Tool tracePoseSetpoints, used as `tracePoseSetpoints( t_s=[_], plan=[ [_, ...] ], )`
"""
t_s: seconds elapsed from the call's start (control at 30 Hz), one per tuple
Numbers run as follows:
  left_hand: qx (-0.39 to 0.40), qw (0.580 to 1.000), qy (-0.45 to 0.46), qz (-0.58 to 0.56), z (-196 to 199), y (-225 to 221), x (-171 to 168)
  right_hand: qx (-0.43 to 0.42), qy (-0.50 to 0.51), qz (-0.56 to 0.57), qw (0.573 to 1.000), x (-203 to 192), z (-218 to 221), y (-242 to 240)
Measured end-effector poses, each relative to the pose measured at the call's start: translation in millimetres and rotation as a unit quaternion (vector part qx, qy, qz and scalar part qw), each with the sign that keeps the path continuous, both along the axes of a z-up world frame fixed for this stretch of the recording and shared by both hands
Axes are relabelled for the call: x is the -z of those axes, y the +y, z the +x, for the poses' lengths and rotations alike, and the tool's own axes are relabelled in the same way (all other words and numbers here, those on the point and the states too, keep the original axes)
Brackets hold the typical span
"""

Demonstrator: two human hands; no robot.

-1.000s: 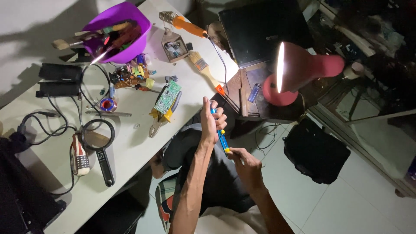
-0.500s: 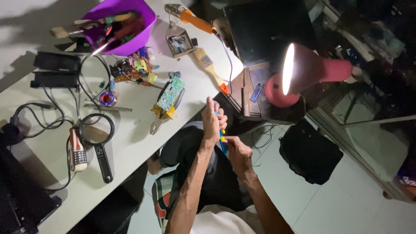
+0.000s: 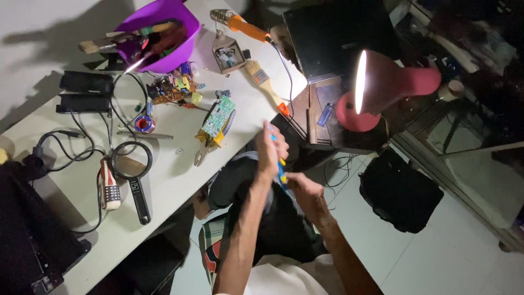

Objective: A person is repairing a circuit board using a screwdriver and a desoldering pump at a workbench.

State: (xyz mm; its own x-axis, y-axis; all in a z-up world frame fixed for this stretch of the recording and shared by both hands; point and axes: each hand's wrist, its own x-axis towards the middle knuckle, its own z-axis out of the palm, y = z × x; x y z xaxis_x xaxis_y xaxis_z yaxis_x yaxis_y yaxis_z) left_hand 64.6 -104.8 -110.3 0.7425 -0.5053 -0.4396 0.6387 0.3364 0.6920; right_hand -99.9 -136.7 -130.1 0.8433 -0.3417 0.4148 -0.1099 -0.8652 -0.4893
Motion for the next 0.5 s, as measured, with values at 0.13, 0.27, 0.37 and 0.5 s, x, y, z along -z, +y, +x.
tracePoseSetpoints(
  t_s=[0.13, 0.27, 0.37, 0.5],
  plan=[
    [0.007, 0.997, 0.033, -0.063, 2.8, -8.1, -6.4, 0.030, -0.025, 0.098, 0.994, 18.1, -23.1, 9.1],
    [0.020, 0.996, 0.049, -0.072, -2.1, -6.4, -0.2, 0.024, -0.038, 0.115, 0.992, 3.8, -27.6, 11.5],
    [0.023, 0.996, 0.048, -0.077, -2.5, -6.4, -1.2, 0.002, -0.061, 0.110, 0.992, -14.3, -26.3, 8.1],
    [-0.007, 0.994, 0.019, -0.109, -5.4, -0.7, 4.8, -0.029, -0.040, 0.067, 0.997, -26.3, -35.3, 5.8]
  ],
)
